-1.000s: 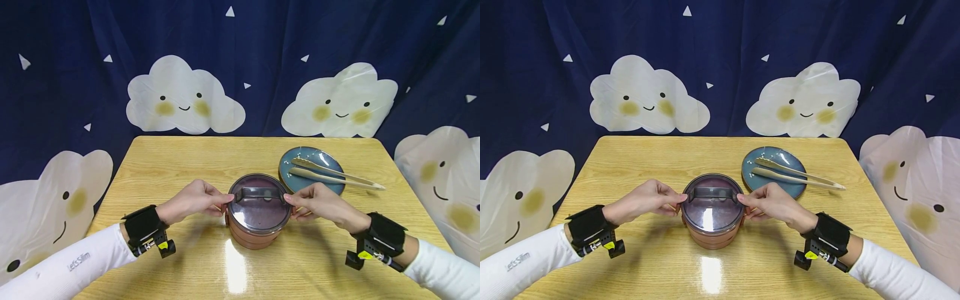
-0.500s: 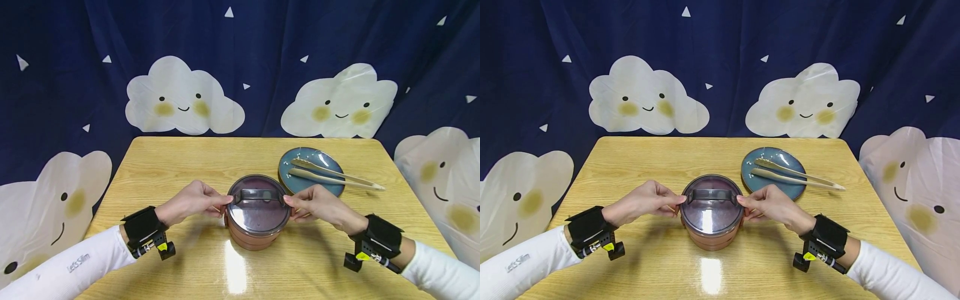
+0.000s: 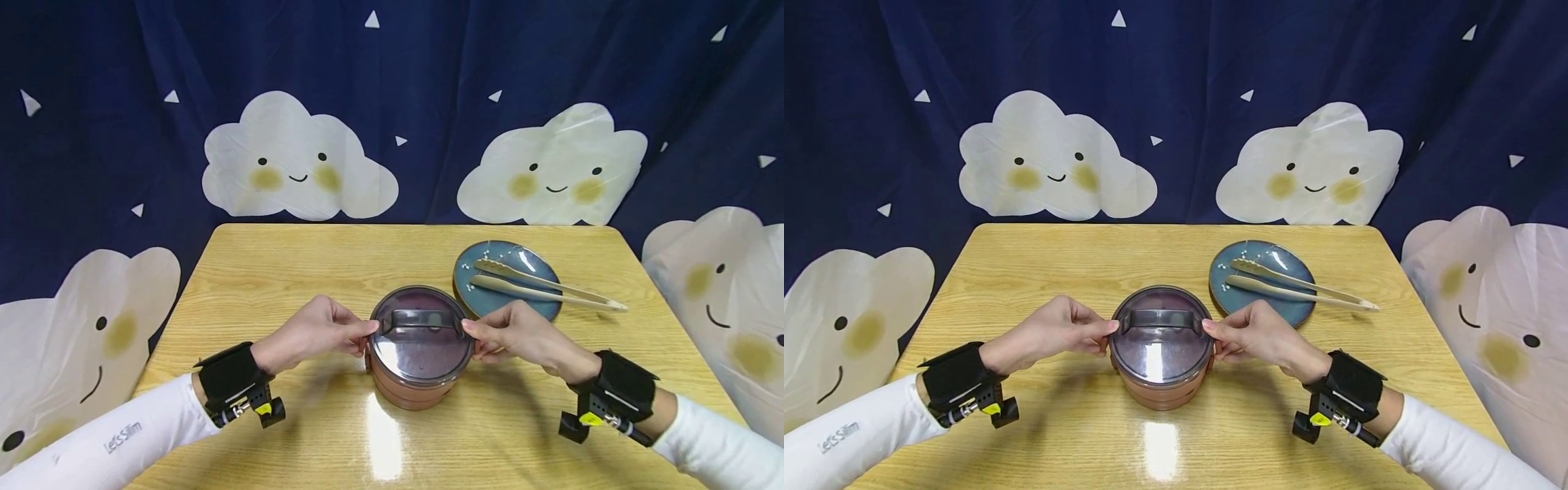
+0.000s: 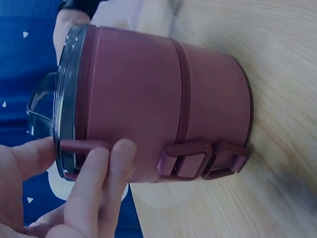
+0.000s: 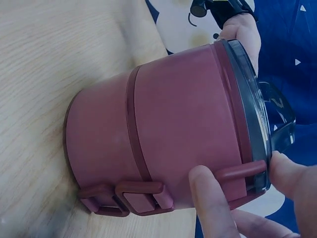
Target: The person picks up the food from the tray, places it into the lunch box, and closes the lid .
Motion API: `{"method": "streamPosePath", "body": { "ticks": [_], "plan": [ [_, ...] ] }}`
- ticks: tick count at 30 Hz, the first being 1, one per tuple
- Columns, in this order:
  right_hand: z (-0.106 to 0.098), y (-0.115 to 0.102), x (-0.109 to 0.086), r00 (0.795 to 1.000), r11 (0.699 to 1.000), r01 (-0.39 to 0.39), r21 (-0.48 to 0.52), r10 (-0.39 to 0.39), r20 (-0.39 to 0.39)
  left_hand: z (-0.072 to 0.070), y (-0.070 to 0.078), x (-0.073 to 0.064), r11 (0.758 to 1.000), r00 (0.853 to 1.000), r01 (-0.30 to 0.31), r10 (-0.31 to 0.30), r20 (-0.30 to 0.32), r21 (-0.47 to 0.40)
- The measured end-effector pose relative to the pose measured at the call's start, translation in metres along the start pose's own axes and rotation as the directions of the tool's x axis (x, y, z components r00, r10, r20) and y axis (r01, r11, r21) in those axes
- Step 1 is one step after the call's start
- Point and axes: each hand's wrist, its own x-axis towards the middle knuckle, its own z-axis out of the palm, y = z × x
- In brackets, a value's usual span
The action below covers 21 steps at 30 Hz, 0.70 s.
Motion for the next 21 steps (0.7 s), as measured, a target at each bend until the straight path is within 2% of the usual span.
{"method": "streamPosePath", "body": {
  "ticks": [10, 17, 21],
  "plan": [
    [0.0001, -0.0006, 0.0012, 1.000, 1.000, 0.015, 0.016, -0.015, 0.026, 0.0024, 0.0021, -0.0010, 1.000, 1.000, 0.002, -0.001, -0.024, 0.022],
    [0.0012, 0.0001, 0.0027, 0.999, 0.999, 0.021, 0.031, -0.023, 0.036, 0.0057, 0.0036, -0.0016, 1.000, 1.000, -0.026, 0.026, 0.004, 0.010],
    [0.0014, 0.0008, 0.0030, 0.999, 0.999, 0.026, 0.034, -0.028, 0.041, 0.0056, 0.0028, -0.0019, 1.000, 1.000, -0.018, 0.018, 0.003, -0.002]
  ]
}}
